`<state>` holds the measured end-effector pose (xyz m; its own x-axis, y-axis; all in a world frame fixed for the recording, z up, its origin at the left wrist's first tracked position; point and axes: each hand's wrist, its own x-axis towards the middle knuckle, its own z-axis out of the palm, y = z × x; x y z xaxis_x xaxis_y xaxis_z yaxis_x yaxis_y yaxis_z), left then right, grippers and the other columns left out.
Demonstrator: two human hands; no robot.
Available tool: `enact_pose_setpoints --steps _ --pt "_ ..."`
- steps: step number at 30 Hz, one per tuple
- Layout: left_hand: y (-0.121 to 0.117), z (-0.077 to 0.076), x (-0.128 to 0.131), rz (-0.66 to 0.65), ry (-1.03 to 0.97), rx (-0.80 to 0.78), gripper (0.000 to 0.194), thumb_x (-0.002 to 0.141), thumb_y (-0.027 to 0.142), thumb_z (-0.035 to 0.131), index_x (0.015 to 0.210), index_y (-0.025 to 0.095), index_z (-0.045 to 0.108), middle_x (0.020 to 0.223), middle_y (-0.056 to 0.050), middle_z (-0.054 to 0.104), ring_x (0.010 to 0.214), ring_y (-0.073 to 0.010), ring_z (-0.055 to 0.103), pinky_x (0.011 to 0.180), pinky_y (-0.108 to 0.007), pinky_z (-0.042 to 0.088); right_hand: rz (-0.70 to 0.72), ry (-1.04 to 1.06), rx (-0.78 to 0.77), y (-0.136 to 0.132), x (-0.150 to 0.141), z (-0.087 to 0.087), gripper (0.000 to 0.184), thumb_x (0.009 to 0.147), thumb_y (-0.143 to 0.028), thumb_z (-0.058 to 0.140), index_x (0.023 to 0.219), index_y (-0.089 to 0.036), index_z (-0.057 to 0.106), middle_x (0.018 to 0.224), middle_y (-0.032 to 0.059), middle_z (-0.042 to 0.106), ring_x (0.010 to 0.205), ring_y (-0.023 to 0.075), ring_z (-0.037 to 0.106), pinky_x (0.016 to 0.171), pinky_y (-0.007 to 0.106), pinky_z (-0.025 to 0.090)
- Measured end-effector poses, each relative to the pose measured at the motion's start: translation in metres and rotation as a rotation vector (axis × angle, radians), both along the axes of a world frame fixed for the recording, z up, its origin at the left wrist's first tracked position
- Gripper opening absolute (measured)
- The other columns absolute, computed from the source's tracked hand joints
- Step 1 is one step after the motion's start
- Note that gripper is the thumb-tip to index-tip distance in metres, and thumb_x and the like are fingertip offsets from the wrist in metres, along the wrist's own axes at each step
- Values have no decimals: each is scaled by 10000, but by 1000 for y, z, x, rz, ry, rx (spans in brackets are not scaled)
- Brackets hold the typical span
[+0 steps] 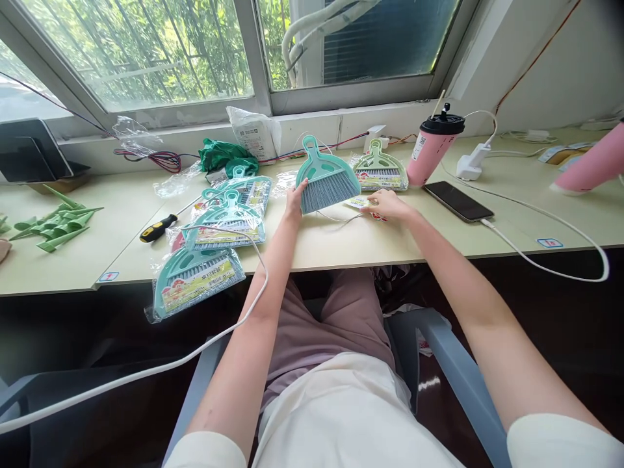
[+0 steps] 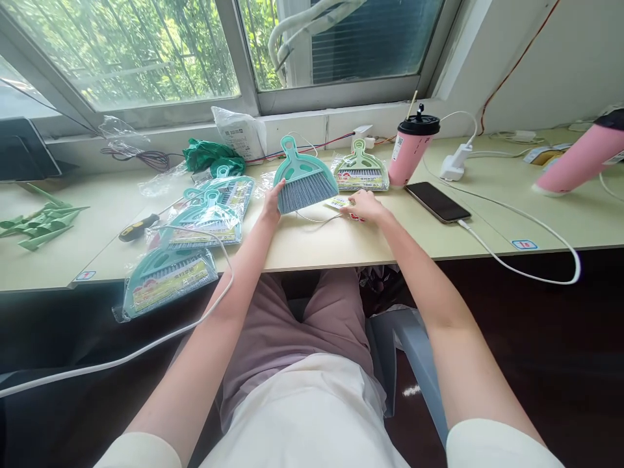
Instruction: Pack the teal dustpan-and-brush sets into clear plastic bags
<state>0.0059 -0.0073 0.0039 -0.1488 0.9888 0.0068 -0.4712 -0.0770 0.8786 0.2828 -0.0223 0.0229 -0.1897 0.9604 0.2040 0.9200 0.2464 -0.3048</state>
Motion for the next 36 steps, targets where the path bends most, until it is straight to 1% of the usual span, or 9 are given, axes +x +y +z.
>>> enact_pose_setpoints --steps 3,8,13,17,21,24,29,32,36 --pt "-2 2 1 14 1 -14 241 822 319 783 989 163 706 927 -52 753 1083 -248 721 995 -402 572 -37 62 -151 15 -8 -6 540 690 -466 876 1098 -131 765 1162 170 732 1124 324 680 989 428 541" --pt "-5 4 3 20 -68 23 308 806 318 814 1045 173 685 1005 -72 758 1128 -244 706 1006 -374 562 -92 217 -247 18 -3 18 311 582 -227 955 778 -162 722 872 94 734 977 296 718 928 414 559" --pt "-6 4 2 66 -114 67 287 854 283 784 1088 216 630 1099 -41 738 1115 -182 696 992 -299 554 -76 752 -290 -2 7 48 343 755 -435 880 825 -159 689 729 78 688 713 234 699 755 447 602" --pt "-6 4 -2 111 -168 48 324 850 255 791 1105 238 592 1119 -27 724 1035 -149 704 957 -282 562 76 1258 -250 3 -35 56 319 925 -515 686 973 -200 673 816 40 720 748 165 690 707 307 600" --pt "-5 2 -4 141 -198 65 278 872 206 755 1087 233 580 1105 -28 722 960 -122 708 907 -255 565 45 1437 -384 24 -103 39 221 933 -404 688 909 -187 652 687 8 673 580 120 613 561 242 567" --pt "-3 -1 -4 139 -203 82 295 865 161 747 1084 234 563 1085 -23 729 921 -119 713 886 -256 575 13 1559 -325 36 -136 15 195 830 -310 802 834 -191 648 716 -12 692 581 91 612 578 206 574" --pt "2 -5 -2 150 -187 83 376 830 91 750 1108 237 544 1101 -29 737 953 -129 723 889 -252 589 22 1608 -232 36 -143 -15 161 822 -234 804 795 -187 653 866 7 753 796 105 719 767 188 611" --pt "4 -4 -2 151 -157 45 465 795 54 754 1155 242 528 1107 -32 737 1008 -151 721 889 -264 587 7 1591 -225 34 -140 -16 169 897 -244 730 768 -186 637 858 16 746 802 99 720 802 190 608" --pt "3 -2 -1 177 -145 7 531 750 16 729 1183 249 528 1119 -31 730 1027 -174 727 916 -295 582 -43 1361 -195 32 -138 -11 237 920 -337 705 753 -188 629 804 13 730 666 92 672 685 203 570"
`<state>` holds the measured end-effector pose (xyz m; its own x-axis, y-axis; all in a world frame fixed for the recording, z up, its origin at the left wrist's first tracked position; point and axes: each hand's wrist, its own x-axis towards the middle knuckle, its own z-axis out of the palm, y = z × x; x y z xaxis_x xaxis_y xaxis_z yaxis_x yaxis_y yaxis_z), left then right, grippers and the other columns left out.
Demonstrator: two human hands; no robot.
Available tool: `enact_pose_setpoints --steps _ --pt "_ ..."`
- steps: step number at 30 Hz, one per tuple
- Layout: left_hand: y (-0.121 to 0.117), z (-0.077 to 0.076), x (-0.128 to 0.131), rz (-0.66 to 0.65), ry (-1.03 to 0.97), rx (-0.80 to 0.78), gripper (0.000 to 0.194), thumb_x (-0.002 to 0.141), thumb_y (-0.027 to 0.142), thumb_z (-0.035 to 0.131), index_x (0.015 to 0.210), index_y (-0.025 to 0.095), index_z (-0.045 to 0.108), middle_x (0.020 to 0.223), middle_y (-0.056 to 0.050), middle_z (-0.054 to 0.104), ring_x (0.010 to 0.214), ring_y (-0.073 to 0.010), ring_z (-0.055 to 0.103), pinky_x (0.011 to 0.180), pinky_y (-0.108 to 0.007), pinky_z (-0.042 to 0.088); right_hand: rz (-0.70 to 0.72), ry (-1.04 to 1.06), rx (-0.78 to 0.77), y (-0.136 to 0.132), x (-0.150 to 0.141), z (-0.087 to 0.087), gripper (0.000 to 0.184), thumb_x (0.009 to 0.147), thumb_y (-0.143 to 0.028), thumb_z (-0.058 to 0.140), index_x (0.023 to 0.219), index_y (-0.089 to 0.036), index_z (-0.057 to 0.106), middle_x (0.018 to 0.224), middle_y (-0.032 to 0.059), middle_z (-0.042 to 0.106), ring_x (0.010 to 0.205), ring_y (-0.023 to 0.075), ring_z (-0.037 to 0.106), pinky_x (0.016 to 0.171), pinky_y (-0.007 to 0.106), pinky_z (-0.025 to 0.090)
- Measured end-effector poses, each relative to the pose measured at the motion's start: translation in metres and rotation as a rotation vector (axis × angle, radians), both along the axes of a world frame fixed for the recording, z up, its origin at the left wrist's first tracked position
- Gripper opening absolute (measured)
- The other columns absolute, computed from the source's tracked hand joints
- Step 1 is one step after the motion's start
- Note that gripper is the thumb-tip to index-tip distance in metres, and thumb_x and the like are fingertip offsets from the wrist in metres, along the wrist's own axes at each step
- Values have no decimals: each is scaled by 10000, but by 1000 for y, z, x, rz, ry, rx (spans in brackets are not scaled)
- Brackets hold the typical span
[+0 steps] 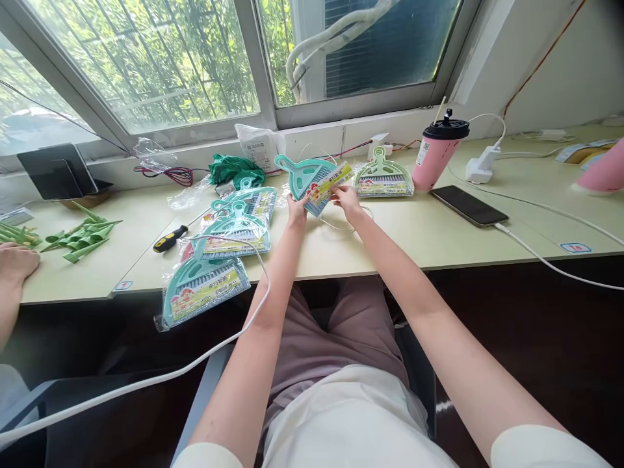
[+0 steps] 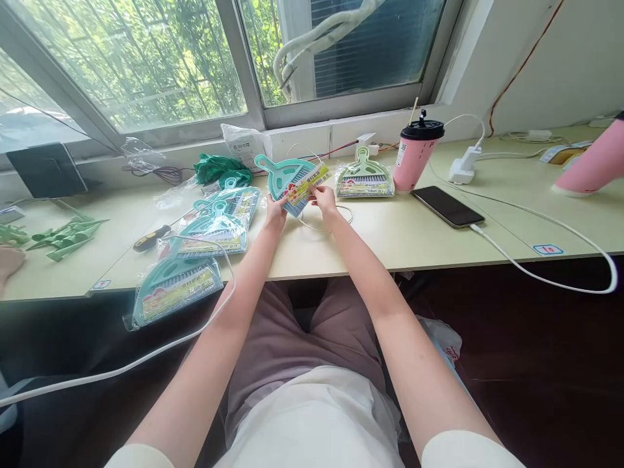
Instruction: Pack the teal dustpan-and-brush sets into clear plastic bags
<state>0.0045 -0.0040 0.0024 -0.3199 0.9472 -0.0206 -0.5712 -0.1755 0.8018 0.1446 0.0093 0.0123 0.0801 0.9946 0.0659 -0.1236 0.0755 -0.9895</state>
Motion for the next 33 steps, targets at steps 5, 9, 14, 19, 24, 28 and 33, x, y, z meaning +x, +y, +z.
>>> enact_pose_setpoints --steps 5,9,14,19,24,28,33 --pt "-6 3 1 -47 7 7 592 722 -20 640 1232 261 531 1031 -14 730 924 -158 730 911 -292 581 -144 -503 75 -8 2 0 334 903 -453 687 686 -200 662 782 48 753 789 176 700 792 287 537" --pt "-9 4 3 -85 17 7 655 654 -70 569 1228 245 563 1013 -14 727 955 -175 720 906 -290 571 -216 -686 -1 -11 2 -2 380 916 -511 647 685 -211 683 839 66 779 908 221 713 871 327 511" --pt "-10 5 5 -134 40 32 719 607 -83 530 1240 252 594 1032 -9 746 1009 -192 722 918 -307 574 -226 -690 -37 -8 5 -3 323 924 -499 636 782 -225 731 875 50 784 946 227 714 878 337 508" --pt "-10 6 5 -220 15 60 409 837 47 547 1207 188 650 1083 -78 769 1139 -236 707 1003 -372 567 -240 -700 -37 -8 6 -3 326 931 -499 634 797 -223 745 884 66 781 954 240 713 897 354 512" --pt "-8 7 8 -231 -25 70 233 917 256 676 1141 192 663 1146 -99 759 1222 -250 679 1042 -393 557 -254 -720 -16 -7 6 -4 325 927 -492 645 788 -217 749 877 76 784 960 249 709 903 365 512" --pt "-4 3 10 -199 19 50 355 818 143 770 1136 213 626 1100 -64 752 1164 -230 705 1044 -383 554 -255 -742 -5 -5 7 -6 324 927 -491 646 780 -222 751 868 71 783 950 250 711 893 367 512" --pt "0 -1 6 -83 58 -55 682 685 -101 656 1260 238 521 1007 -25 720 1067 -222 727 974 -352 580 -236 -766 -18 -2 8 -7 335 910 -516 665 785 -218 757 878 86 783 963 261 713 912 383 517"
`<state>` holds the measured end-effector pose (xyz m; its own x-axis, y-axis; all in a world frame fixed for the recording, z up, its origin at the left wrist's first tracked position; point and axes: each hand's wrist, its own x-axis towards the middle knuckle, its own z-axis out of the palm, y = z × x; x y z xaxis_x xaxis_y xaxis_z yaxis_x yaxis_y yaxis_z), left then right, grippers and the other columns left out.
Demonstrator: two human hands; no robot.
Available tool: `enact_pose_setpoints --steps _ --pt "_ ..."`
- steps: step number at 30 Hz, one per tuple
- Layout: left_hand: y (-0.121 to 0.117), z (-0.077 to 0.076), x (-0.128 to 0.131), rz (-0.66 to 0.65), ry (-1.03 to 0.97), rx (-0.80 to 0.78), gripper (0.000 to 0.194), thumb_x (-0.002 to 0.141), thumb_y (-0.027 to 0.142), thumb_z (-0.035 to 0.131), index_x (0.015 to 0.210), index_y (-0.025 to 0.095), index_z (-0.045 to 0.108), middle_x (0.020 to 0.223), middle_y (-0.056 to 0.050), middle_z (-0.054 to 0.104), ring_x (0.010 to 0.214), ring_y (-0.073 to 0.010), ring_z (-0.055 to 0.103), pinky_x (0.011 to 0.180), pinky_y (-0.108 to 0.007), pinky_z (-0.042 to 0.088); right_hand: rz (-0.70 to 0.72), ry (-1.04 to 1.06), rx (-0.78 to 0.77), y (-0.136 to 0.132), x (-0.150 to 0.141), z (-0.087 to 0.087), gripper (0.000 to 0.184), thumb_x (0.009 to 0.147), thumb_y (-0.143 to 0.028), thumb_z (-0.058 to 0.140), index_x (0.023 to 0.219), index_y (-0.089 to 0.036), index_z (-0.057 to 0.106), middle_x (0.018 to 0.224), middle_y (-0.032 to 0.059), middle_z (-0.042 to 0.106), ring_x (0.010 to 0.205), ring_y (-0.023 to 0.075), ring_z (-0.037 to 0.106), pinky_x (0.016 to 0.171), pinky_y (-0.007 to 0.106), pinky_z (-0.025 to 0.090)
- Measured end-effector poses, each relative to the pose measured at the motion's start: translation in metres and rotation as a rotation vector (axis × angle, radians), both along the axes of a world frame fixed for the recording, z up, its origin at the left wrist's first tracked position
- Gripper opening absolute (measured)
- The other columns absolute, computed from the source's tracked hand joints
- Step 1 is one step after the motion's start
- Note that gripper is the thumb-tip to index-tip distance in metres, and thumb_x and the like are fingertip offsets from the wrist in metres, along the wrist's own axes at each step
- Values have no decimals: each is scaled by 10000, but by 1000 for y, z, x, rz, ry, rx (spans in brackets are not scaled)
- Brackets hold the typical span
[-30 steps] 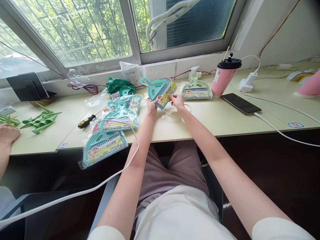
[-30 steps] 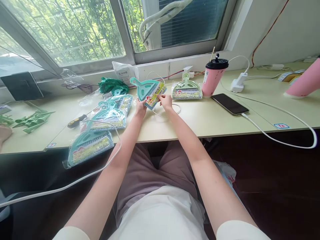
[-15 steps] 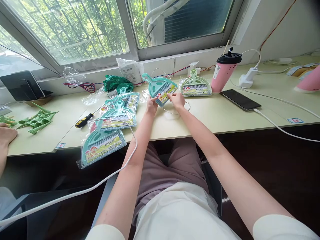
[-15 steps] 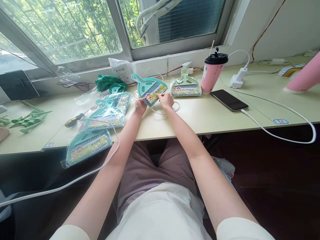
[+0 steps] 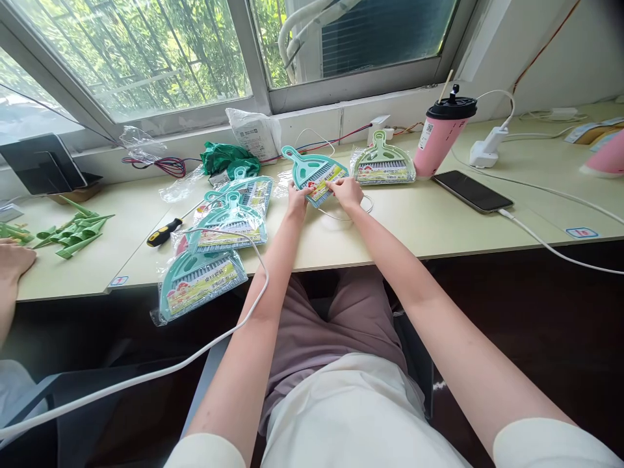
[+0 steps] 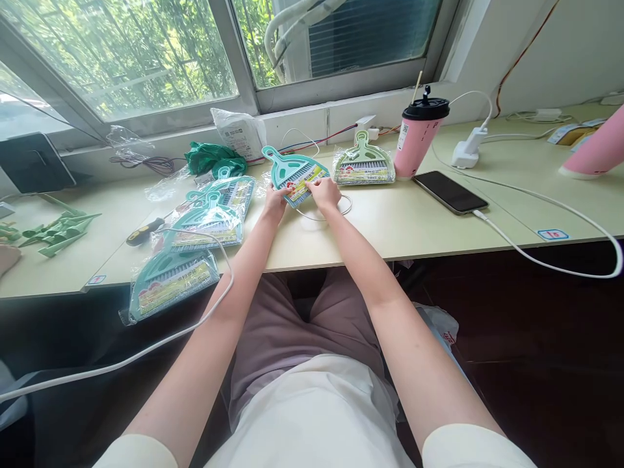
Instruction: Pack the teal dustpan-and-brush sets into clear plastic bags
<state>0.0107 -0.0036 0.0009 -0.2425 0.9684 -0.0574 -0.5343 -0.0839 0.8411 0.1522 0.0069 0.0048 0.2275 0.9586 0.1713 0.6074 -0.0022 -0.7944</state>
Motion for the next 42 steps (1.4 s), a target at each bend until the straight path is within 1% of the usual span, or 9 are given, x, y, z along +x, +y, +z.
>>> enact_pose_setpoints --steps 7,12,16,27,31,33,35,38,42 --pt "4 1 -7 11 -30 60 754 617 -97 640 1275 244 501 1060 -22 706 964 -196 726 852 -310 598 -13 180 -17 5 0 -4 355 834 -537 740 809 -183 734 946 127 767 1053 286 712 945 406 545" --pt "0 1 -5 -36 -1 82 736 598 -68 679 1251 232 518 1057 -28 717 1015 -211 722 877 -313 588 179 741 -77 7 -2 -4 208 886 -372 730 955 -187 663 923 52 739 764 173 726 785 346 629" --pt "-1 1 -5 -85 33 126 742 578 -62 685 1242 221 513 920 4 704 923 -196 722 842 -305 582 253 1026 -135 7 -2 -1 31 937 -200 660 941 -197 630 838 -2 745 713 114 708 800 290 636" --pt "3 -1 -9 -85 67 143 711 581 -19 694 1242 207 564 968 -16 730 959 -207 723 905 -341 573 330 1150 -130 2 -4 3 59 955 -133 618 941 -187 638 767 -18 753 687 109 729 814 293 652" --pt "6 1 -7 -75 83 185 509 784 145 693 1275 188 569 1054 -54 733 1030 -209 721 968 -353 567 321 1167 -102 6 -3 2 78 913 -114 659 926 -186 632 768 -18 751 713 119 740 785 291 657" --pt "8 3 -8 -50 134 181 364 977 353 530 1290 174 577 1196 -103 713 1146 -222 698 1034 -379 542 301 1187 -73 8 -1 2 86 899 -114 673 926 -186 634 771 -18 751 716 119 740 773 283 657" --pt "8 4 -11 68 311 130 452 1059 424 325 1379 178 528 1376 -132 638 1292 -219 629 1121 -391 485 266 1216 -38 11 2 2 93 889 -120 687 923 -188 633 778 -18 752 709 116 735 757 270 657" --pt "4 1 -16 252 862 34 511 1027 304 394 1526 191 394 1604 -136 442 1513 -204 406 1267 -390 298 194 1275 17 14 8 2 102 884 -136 702 929 -192 630 791 -20 750 703 114 730 730 253 659" --pt "-6 -5 -16 39 1583 -24 454 956 253 478 1393 200 587 1585 -135 477 1541 -288 347 1319 -527 58 99 1350 63 17 15 3 84 911 -151 675 974 -191 637 819 -25 743 714 103 728 747 242 660"
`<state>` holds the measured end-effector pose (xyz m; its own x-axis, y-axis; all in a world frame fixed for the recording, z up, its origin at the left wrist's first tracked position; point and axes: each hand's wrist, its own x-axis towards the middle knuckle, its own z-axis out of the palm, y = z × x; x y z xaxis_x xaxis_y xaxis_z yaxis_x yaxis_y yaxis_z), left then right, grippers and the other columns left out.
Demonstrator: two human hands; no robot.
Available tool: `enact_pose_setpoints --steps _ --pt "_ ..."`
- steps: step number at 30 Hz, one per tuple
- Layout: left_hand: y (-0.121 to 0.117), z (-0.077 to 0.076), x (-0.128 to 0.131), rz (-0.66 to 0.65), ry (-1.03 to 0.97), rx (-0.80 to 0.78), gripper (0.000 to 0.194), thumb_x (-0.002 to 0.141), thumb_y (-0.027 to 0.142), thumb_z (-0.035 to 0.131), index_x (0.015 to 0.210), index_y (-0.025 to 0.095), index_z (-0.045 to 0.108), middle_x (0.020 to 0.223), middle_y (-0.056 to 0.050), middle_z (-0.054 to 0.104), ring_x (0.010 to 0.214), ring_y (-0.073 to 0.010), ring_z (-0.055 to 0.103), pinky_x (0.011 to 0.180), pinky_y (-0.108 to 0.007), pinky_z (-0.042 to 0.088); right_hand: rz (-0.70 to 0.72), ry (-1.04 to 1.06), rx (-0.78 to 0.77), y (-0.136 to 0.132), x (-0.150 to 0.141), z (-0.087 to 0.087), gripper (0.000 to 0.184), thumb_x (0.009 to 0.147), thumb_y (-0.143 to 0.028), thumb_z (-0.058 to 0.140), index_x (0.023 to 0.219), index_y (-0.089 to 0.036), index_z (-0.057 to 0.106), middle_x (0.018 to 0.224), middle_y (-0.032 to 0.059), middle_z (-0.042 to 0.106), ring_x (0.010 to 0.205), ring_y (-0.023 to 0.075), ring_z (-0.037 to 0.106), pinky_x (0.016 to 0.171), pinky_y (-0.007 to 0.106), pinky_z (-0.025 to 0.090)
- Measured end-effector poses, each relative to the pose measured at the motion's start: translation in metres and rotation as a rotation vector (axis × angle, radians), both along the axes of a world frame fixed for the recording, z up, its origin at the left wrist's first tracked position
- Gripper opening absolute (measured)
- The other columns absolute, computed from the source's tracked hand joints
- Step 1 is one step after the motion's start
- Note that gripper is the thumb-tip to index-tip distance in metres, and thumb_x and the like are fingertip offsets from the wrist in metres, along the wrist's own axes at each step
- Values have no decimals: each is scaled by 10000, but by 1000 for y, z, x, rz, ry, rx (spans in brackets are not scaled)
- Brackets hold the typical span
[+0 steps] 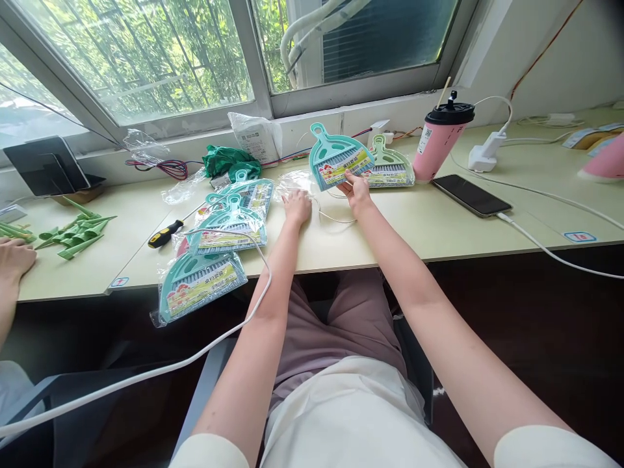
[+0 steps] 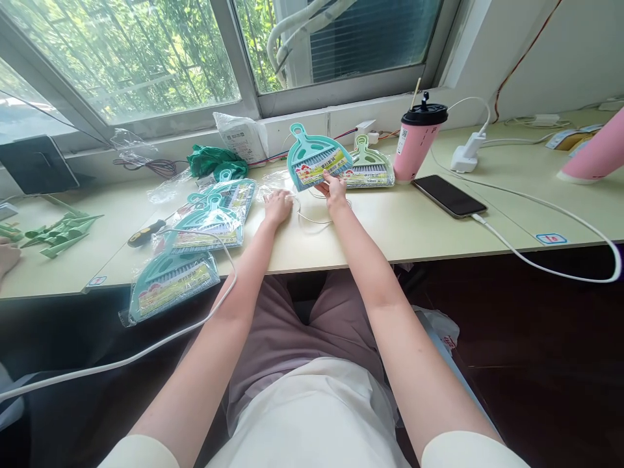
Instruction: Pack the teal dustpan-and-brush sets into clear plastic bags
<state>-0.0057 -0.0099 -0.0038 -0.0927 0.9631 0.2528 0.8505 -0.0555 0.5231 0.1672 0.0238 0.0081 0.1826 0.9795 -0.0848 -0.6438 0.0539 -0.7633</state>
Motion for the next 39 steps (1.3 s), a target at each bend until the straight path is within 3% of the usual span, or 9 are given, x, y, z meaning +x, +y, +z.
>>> enact_pose_setpoints --steps 3,6,12,15,18,21,26,33,39 --pt "-5 1 3 -48 168 -38 425 1019 377 357 1240 221 685 1460 -132 600 1435 -313 482 1302 -592 42 -23 28 -23 1 3 0 95 930 -158 652 1019 -188 645 851 -25 747 722 96 730 772 239 658" --pt "-4 2 5 21 178 -8 469 1040 391 284 1134 212 707 1312 -138 688 1329 -285 576 1311 -533 83 -27 35 -30 2 4 -1 120 936 -159 643 1053 -184 647 866 -20 753 723 94 732 780 235 656" --pt "-2 0 4 175 -67 181 235 961 404 551 872 223 673 1006 -130 743 1205 -317 646 1296 -568 77 -19 -18 -16 1 4 0 200 908 -212 687 1105 -225 655 897 -27 772 794 108 753 793 241 657" --pt "-4 2 5 200 -244 266 117 909 336 641 892 222 659 933 -123 724 1236 -319 628 1290 -554 130 -31 -18 -30 -1 6 2 174 906 -212 687 1078 -220 658 897 -22 773 803 105 754 805 223 649" --pt "-7 3 8 84 -366 296 209 801 252 755 978 233 647 1114 -118 714 1378 -317 519 1298 -516 117 -33 -26 -40 -2 8 3 160 892 -204 700 1047 -214 664 881 -21 770 806 107 754 811 217 647" --pt "-8 1 13 -107 -342 180 321 713 231 821 981 234 644 1258 -124 674 1396 -347 487 1287 -512 144 -34 -51 -26 -2 9 3 161 884 -205 710 1041 -214 673 875 -20 769 817 112 754 809 221 649" --pt "-4 -2 13 -228 -182 94 243 756 178 752 980 231 673 1292 -134 652 1334 -364 528 1227 -502 280 -41 -17 -43 -3 8 4 155 900 -195 689 1054 -209 680 875 -20 771 805 103 749 789 206 647" --pt "1 3 -4 -2 -244 257 177 813 82 601 735 240 618 1021 -117 711 1275 -347 537 1242 -532 265 -13 -21 -28 -1 9 5 196 884 -197 715 1078 -217 690 847 -35 771 808 101 754 810 214 648" --pt "-5 17 -15 259 -398 406 124 922 193 589 832 237 661 1080 -99 700 1239 -310 579 1161 -454 384 277 -130 112 -18 14 25 121 886 -127 705 996 -176 704 896 29 788 868 165 777 871 308 662"
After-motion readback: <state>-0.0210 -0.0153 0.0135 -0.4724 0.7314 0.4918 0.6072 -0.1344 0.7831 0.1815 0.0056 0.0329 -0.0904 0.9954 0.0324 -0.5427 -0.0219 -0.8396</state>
